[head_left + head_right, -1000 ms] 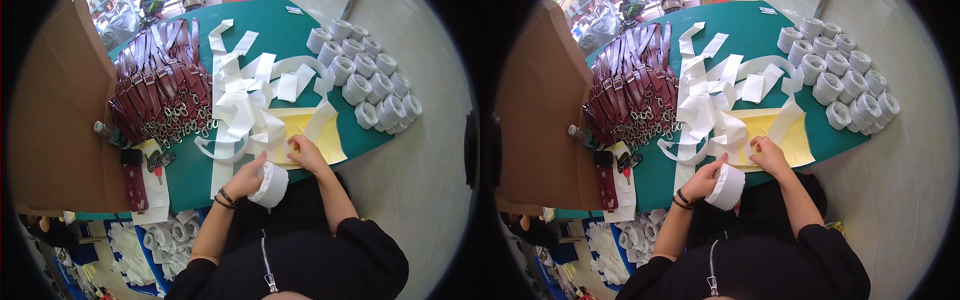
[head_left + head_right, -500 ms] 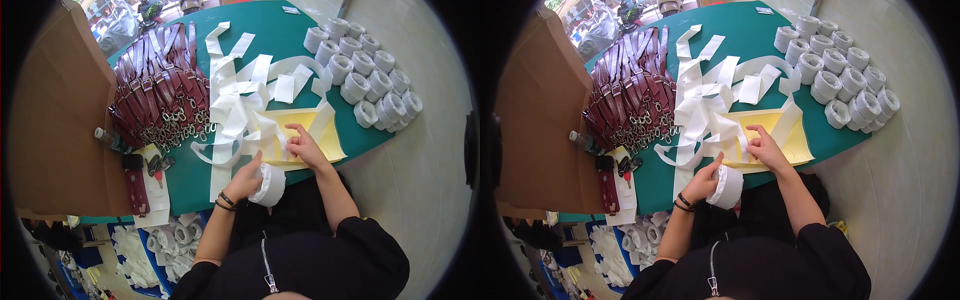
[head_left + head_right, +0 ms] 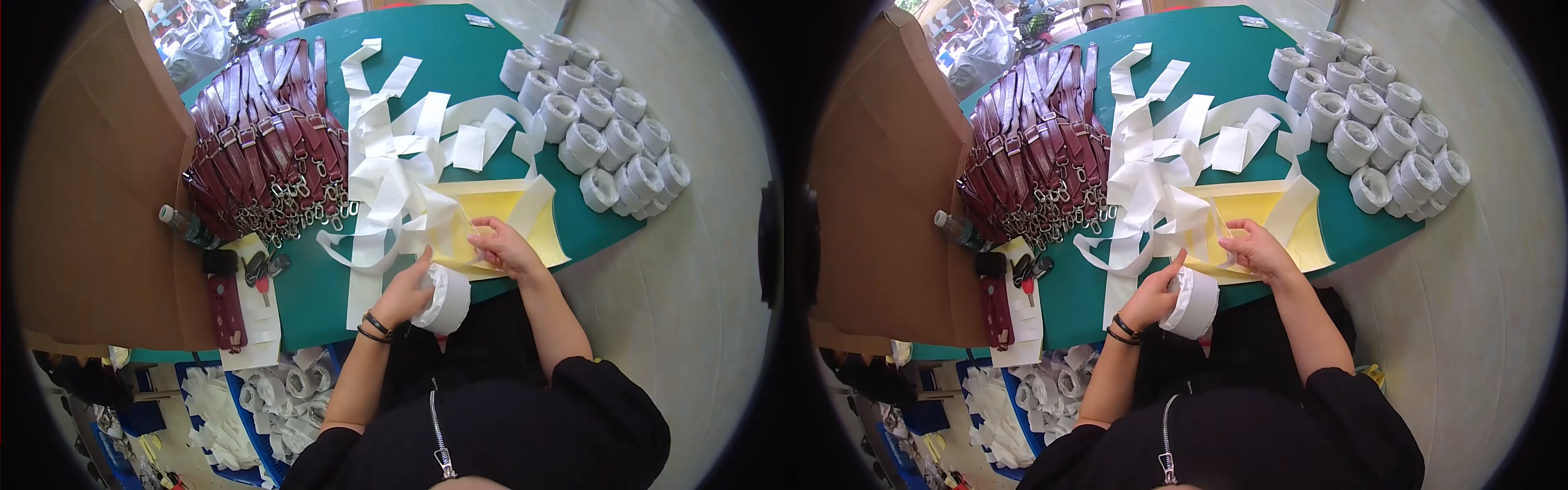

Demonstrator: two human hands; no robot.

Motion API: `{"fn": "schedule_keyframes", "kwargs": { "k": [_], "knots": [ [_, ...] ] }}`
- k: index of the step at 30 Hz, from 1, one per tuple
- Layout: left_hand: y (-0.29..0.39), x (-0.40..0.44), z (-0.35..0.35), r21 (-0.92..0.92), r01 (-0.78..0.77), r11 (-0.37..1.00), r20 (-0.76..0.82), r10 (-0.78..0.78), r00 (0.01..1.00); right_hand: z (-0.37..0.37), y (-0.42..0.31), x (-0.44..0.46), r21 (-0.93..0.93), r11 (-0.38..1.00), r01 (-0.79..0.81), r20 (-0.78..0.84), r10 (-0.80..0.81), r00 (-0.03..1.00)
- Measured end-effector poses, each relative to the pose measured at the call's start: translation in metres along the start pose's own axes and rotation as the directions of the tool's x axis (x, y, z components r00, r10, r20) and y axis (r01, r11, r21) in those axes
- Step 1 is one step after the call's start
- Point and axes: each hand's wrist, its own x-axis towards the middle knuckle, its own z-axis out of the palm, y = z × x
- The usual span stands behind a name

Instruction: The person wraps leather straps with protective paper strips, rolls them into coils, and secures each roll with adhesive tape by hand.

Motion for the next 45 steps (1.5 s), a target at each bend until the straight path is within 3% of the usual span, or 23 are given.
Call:
{"fn": "schedule_keyframes", "kwargs": {
  "k": [3,8,12,17,20,23,24,27,28,31,33,36,37,39,40,45],
  "knots": [
    [-0.008,0.004,-0.002,0.078,-0.082,0.994,-0.005,0.083,0.997,0.000,0.000,-0.004,-0.054,0.976,0.212,-0.008,-0.213,0.977],
    [-0.008,0.003,-0.001,0.116,-0.102,0.988,-0.004,0.103,0.995,0.001,-0.002,-0.009,-0.091,0.969,0.230,0.087,-0.223,0.971],
    [-0.012,0.005,-0.001,0.170,-0.125,0.977,-0.007,0.128,0.992,-0.001,0.004,0.000,-0.153,0.985,0.083,0.007,-0.083,0.997],
    [-0.023,0.010,-0.001,0.211,-0.171,0.962,-0.013,0.178,0.984,-0.019,0.014,0.011,-0.021,1.000,-0.018,0.085,0.020,0.996],
    [-0.017,0.008,0.001,0.139,-0.162,0.977,-0.054,0.171,0.984,-0.031,0.020,0.015,0.094,0.994,-0.049,0.125,0.037,0.991],
    [-0.011,0.006,0.000,0.153,-0.107,0.982,-0.041,0.115,0.993,-0.035,0.013,0.003,0.315,0.946,0.076,-0.015,-0.075,0.997],
    [-0.008,0.005,-0.001,0.160,-0.081,0.984,-0.035,0.087,0.996,-0.038,0.010,0.001,0.315,0.946,0.077,-0.012,-0.077,0.997],
    [-0.002,0.003,-0.002,0.163,-0.034,0.986,-0.040,0.041,0.998,-0.045,0.005,-0.006,0.397,0.852,0.341,-0.163,-0.300,0.940],
    [-0.001,0.003,-0.001,0.165,-0.013,0.986,-0.037,0.019,0.999,-0.047,0.001,-0.011,0.398,0.851,0.343,-0.166,-0.301,0.939],
    [-0.010,0.009,0.001,0.154,-0.113,0.982,-0.050,0.122,0.991,-0.051,-0.021,-0.024,0.549,0.681,0.485,-0.323,-0.362,0.874],
    [-0.011,0.004,0.000,0.152,-0.160,0.975,-0.069,0.172,0.983,-0.057,-0.026,-0.035,0.545,0.687,0.481,-0.268,-0.401,0.876],
    [0.002,-0.016,-0.005,-0.239,-0.234,0.942,-0.094,0.218,0.972,-0.063,-0.037,-0.050,0.530,0.699,0.479,-0.164,-0.470,0.867],
    [0.009,-0.023,-0.006,-0.238,-0.230,0.944,-0.094,0.214,0.972,-0.061,-0.040,-0.055,0.438,0.747,0.500,-0.162,-0.482,0.861],
    [0.026,-0.037,-0.013,-0.494,-0.249,0.833,-0.122,0.218,0.968,-0.052,-0.045,-0.063,0.243,0.818,0.521,-0.146,-0.500,0.854],
    [0.030,-0.042,-0.016,-0.605,-0.260,0.752,-0.141,0.221,0.965,-0.045,-0.047,-0.066,0.249,0.818,0.518,-0.139,-0.499,0.855],
    [0.013,-0.035,-0.027,-0.645,-0.293,0.706,-0.139,0.269,0.953,-0.012,-0.053,-0.072,0.049,0.907,0.419,0.112,-0.421,0.900]
  ]
}}
